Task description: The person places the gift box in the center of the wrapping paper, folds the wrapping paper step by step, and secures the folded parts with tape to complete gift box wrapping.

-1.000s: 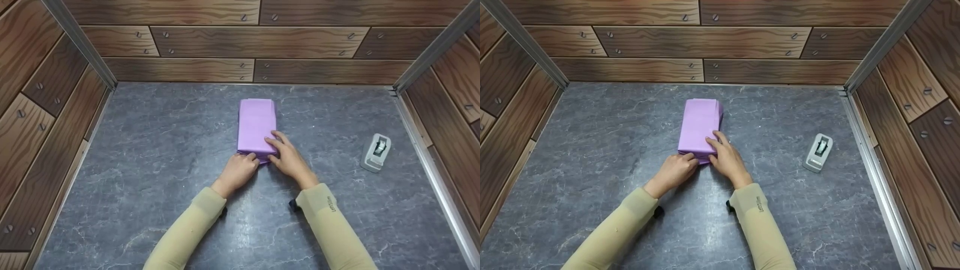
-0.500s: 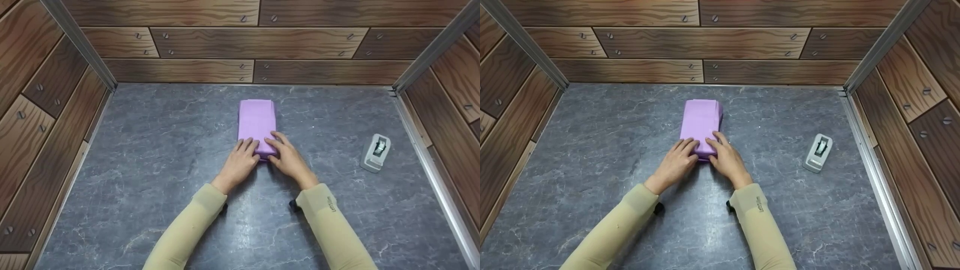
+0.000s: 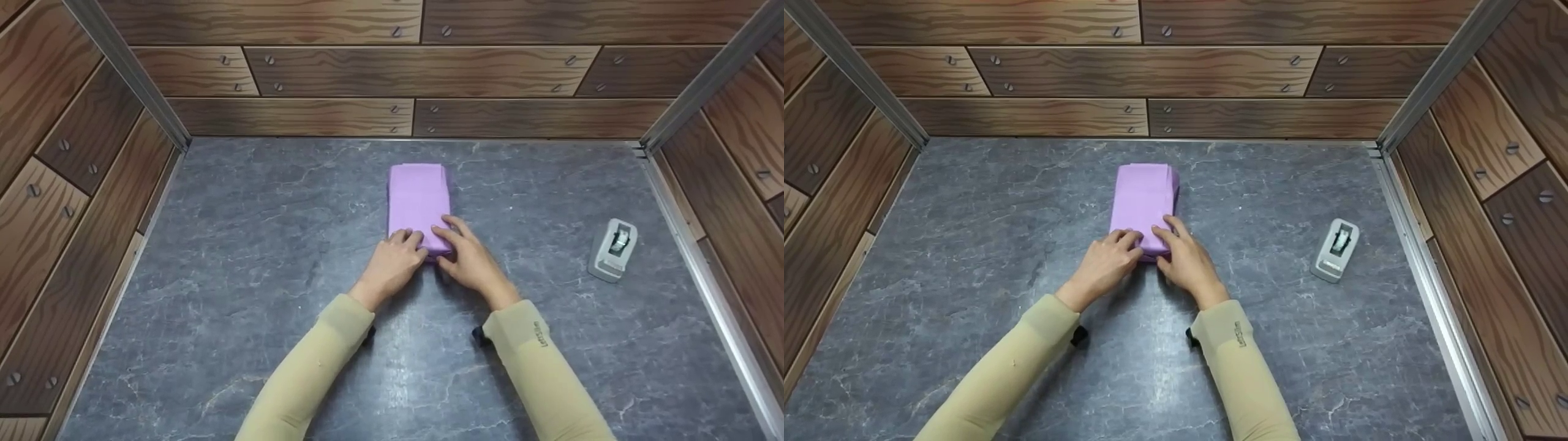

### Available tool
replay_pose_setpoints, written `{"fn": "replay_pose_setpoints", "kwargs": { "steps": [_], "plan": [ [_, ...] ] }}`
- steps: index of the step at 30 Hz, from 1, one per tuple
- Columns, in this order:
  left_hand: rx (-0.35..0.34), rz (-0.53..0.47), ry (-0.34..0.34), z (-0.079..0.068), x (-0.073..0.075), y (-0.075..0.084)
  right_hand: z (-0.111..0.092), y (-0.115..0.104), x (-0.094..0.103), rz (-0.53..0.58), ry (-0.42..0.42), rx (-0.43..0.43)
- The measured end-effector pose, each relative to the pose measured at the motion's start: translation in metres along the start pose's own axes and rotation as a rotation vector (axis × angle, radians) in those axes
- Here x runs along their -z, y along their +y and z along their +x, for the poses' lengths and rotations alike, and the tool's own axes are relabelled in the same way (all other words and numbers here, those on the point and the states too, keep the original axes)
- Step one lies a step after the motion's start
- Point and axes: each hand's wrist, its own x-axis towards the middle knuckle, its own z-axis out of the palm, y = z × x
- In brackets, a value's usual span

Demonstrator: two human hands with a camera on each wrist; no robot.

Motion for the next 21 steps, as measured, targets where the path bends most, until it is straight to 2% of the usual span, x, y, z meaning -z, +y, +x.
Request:
{"fn": "replay_pose_setpoints", "kwargs": {
  "steps": [4, 10, 15, 21],
  "plan": [
    [0.009, -0.007, 0.003, 0.000, -0.002, 0.002, 0.001, 0.000, -0.003, -0.016, 0.023, 0.011],
    [0.020, -0.005, 0.014, -0.001, -0.004, 0.005, 0.004, -0.004, -0.011, -0.077, 0.111, 0.024],
    [0.055, -0.034, 0.034, -0.001, -0.004, 0.006, 0.005, -0.006, -0.016, -0.120, 0.147, 0.013],
    [0.121, -0.152, 0.085, -0.003, -0.004, 0.000, 0.006, -0.007, -0.017, -0.107, 0.150, 0.008]
  ]
}}
